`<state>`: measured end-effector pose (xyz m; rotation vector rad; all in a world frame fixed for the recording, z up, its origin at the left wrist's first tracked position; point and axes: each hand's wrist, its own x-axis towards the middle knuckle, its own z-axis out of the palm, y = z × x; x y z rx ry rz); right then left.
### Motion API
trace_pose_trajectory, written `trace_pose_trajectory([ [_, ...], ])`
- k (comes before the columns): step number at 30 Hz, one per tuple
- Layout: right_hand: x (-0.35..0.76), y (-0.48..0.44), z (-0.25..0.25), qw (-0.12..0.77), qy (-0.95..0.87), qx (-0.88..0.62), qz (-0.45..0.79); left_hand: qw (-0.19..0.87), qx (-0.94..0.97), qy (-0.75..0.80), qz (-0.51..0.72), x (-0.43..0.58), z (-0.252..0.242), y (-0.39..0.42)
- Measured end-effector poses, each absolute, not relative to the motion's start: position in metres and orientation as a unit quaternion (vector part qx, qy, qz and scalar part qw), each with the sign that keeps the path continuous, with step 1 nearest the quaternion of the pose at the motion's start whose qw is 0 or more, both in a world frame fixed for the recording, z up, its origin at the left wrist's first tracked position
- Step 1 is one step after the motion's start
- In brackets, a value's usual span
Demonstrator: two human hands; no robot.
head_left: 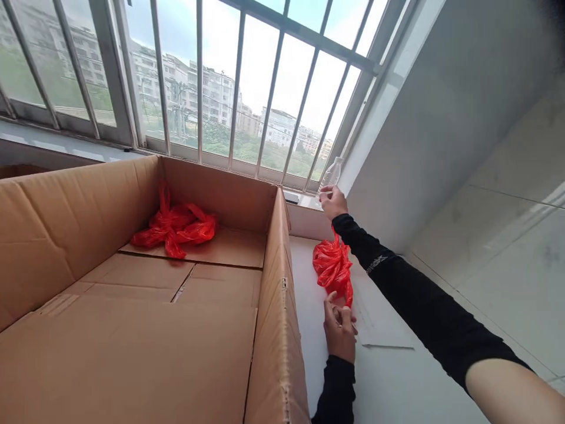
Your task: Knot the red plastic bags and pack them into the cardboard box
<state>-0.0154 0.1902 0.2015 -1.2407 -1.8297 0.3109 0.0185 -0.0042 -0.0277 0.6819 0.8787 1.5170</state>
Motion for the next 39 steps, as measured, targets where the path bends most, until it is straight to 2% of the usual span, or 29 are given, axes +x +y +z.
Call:
trace_pose_trajectory([
  [4, 0.045, 0.179, 0.137, 0.345, -0.738, -0.562, 0.145, 0.577, 0.296, 0.385, 0.657, 0.021, -0.026, -0.001],
  [8, 0.063, 0.170, 0.103, 0.311, -0.743, -0.576, 0.141, 0.579, 0.295, 0.378, 0.659, 0.018, -0.020, -0.002],
  [15, 0.081, 0.164, 0.139, 0.304, -0.775, -0.546, 0.095, 0.612, 0.257, 0.332, 0.670, 0.003, -0.010, -0.003],
  [19, 0.096, 0.119, 0.163, 0.305, -0.802, -0.506, 0.086, 0.633, 0.184, 0.278, 0.699, -0.008, -0.003, 0.000],
  [22, 0.110, 0.066, 0.166, 0.286, -0.857, -0.409, 0.132, 0.691, 0.125, 0.191, 0.686, -0.014, 0.006, 0.002],
  [24, 0.122, 0.036, 0.161, 0.228, -0.881, -0.345, 0.231, 0.713, 0.091, 0.152, 0.678, -0.016, 0.012, 0.003],
  [25, 0.130, 0.026, 0.155, 0.252, -0.862, -0.346, 0.272, 0.711, 0.083, 0.146, 0.683, -0.015, 0.013, 0.004],
  [29, 0.157, 0.017, 0.111, 0.473, -0.682, -0.441, 0.341, 0.678, 0.144, 0.178, 0.698, -0.012, 0.012, 0.006],
  [32, 0.162, 0.024, 0.072, 0.471, -0.610, -0.464, 0.437, 0.658, 0.238, 0.234, 0.674, -0.012, 0.007, 0.008],
  [35, 0.155, 0.025, 0.044, 0.473, -0.572, -0.410, 0.530, 0.628, 0.345, 0.300, 0.629, -0.013, 0.002, 0.009],
  [39, 0.152, 0.021, 0.024, 0.526, -0.556, -0.375, 0.523, 0.577, 0.455, 0.360, 0.575, -0.014, -0.001, 0.010],
])
